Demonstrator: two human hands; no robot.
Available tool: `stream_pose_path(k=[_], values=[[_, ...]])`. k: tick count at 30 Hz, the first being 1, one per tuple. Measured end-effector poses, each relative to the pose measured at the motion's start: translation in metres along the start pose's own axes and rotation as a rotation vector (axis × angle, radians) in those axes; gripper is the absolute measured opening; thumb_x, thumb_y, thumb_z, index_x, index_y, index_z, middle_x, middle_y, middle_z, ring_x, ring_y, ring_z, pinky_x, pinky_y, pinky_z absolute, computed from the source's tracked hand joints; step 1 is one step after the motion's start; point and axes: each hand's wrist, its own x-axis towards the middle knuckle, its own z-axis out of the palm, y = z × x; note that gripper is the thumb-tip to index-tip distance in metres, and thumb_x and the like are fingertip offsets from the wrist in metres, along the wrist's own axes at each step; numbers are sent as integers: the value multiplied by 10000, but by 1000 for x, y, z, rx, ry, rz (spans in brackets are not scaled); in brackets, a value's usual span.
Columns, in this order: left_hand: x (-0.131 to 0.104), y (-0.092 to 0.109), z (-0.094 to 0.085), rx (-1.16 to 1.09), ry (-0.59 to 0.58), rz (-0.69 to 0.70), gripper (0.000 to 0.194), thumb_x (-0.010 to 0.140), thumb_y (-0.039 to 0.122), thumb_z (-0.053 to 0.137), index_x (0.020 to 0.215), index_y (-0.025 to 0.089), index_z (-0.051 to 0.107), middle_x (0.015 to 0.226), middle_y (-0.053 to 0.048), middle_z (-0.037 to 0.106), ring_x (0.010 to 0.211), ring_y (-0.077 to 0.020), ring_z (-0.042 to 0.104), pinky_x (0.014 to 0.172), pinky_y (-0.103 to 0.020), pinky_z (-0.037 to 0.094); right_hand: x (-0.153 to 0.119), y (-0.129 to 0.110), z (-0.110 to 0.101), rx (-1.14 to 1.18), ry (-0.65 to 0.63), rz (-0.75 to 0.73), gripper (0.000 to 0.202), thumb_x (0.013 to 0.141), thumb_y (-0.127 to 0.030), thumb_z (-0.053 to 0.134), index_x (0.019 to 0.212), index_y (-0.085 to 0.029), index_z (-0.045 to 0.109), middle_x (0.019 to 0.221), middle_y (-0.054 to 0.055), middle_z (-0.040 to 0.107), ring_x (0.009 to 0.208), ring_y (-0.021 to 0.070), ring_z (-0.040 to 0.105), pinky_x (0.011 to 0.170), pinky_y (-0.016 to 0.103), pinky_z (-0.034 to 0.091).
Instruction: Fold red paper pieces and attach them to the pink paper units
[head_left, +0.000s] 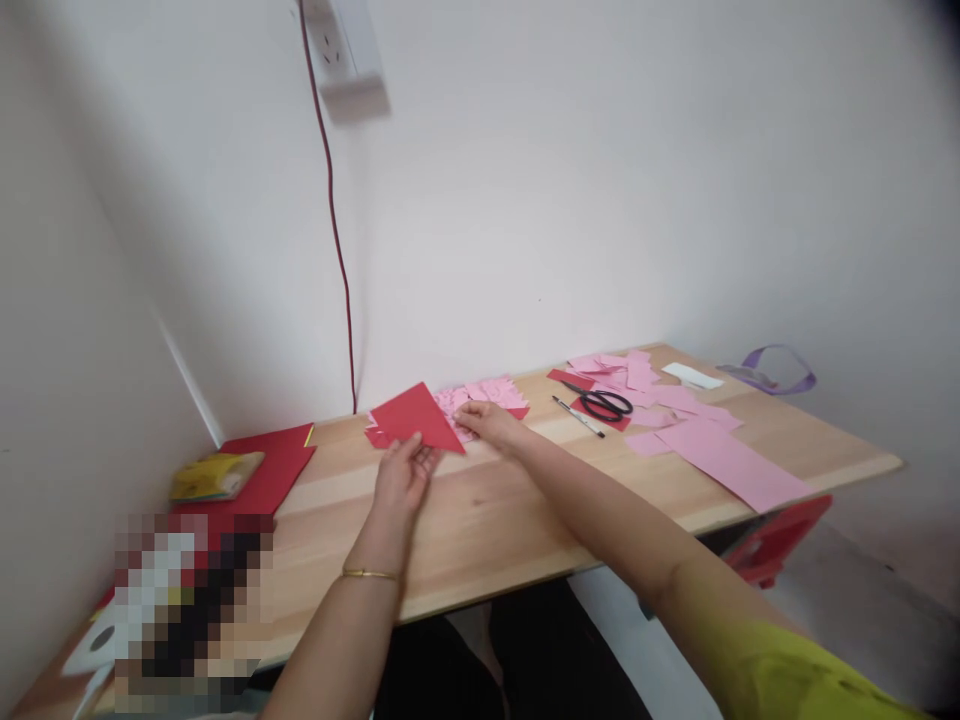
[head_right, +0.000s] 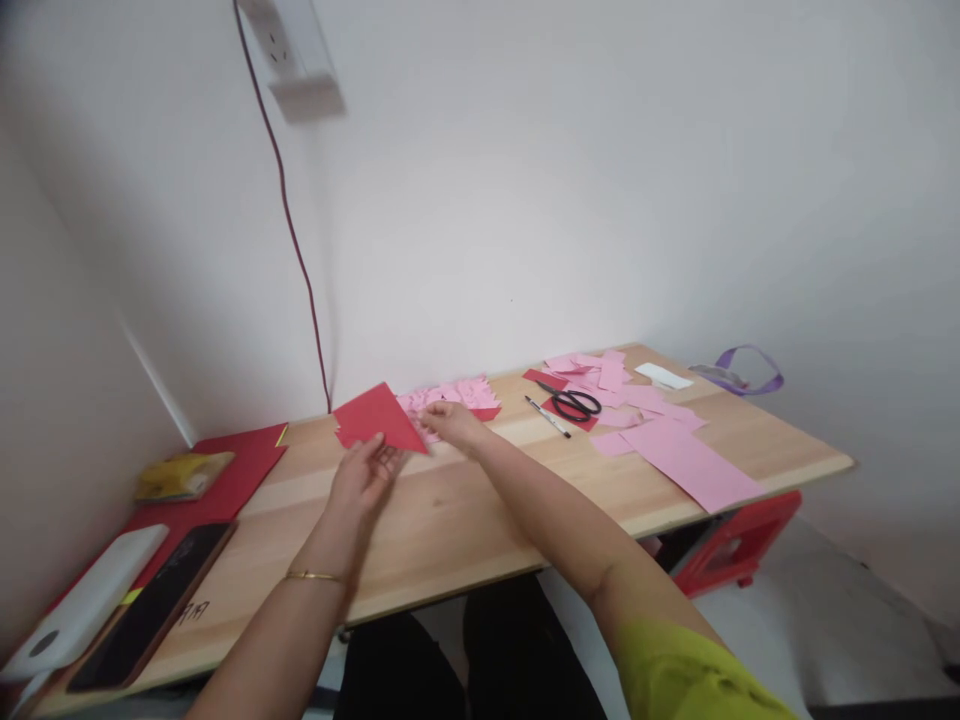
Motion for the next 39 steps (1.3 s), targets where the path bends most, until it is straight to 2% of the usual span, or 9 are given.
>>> stream_pose_path(k=[5,12,14,17,19,20,25,33,39], values=[[29,20,-4,-160,-108,141,125,745,120,626,840,193,592,862,-29,699,829,-141,650,849,-350,502,19,6,-9,-406,-1,-64,183,784,-218,524,856,-141,672,842,57,638,783,145,551,705,241,401],[38,15,-20,-121,-233,120,138,758,163,647,889,193,616,947,-62,705,901,-181,648,825,-381,514,27,1,3,-685,-59,-95,165,722,-274,610,796,-162,705,975,123,610,964,252,499,773,316,369],[38,18,-22,-133,-223,139,137,765,149,635,892,200,621,942,-52,707,898,-174,649,831,-370,513,26,0,-4,-670,-144,-123,160,729,-275,603,795,-172,707,956,98,624,939,225,515,758,288,377],[40,23,-24,-178,-169,172,130,771,123,619,865,213,627,914,-20,712,866,-151,653,836,-345,513,26,-3,-31,-486,-425,-227,187,750,-285,574,796,-163,708,814,39,650,797,149,556,701,220,390],[41,24,-23,-194,-149,180,127,778,123,609,863,215,630,912,-14,713,850,-143,655,835,-338,514,30,-3,-54,-422,-480,-229,214,752,-291,557,819,-153,706,804,21,655,732,125,553,655,200,383],[41,24,-23,-197,-146,180,128,783,128,606,871,217,631,920,-16,712,851,-141,655,837,-338,512,34,-2,-65,-435,-465,-199,227,757,-288,540,831,-147,702,800,17,656,706,118,548,630,194,376],[46,15,-23,-170,-175,136,113,786,144,612,872,216,628,970,-25,707,913,-154,648,855,-349,504,70,0,-101,-800,-27,-28,245,783,-230,468,861,-148,685,813,46,655,672,115,525,592,199,326],[44,11,-20,-116,-215,99,234,777,152,627,997,231,608,1020,-36,692,923,-151,645,850,-334,508,117,-1,-95,-849,-133,27,195,732,-212,532,846,-208,690,770,-3,670,646,107,538,568,182,332],[42,7,-18,-106,-220,72,201,754,151,646,940,217,607,1004,-39,692,889,-154,650,811,-335,521,122,6,-84,-906,-45,62,186,743,-226,540,839,-224,699,904,37,683,801,170,581,622,220,360]])
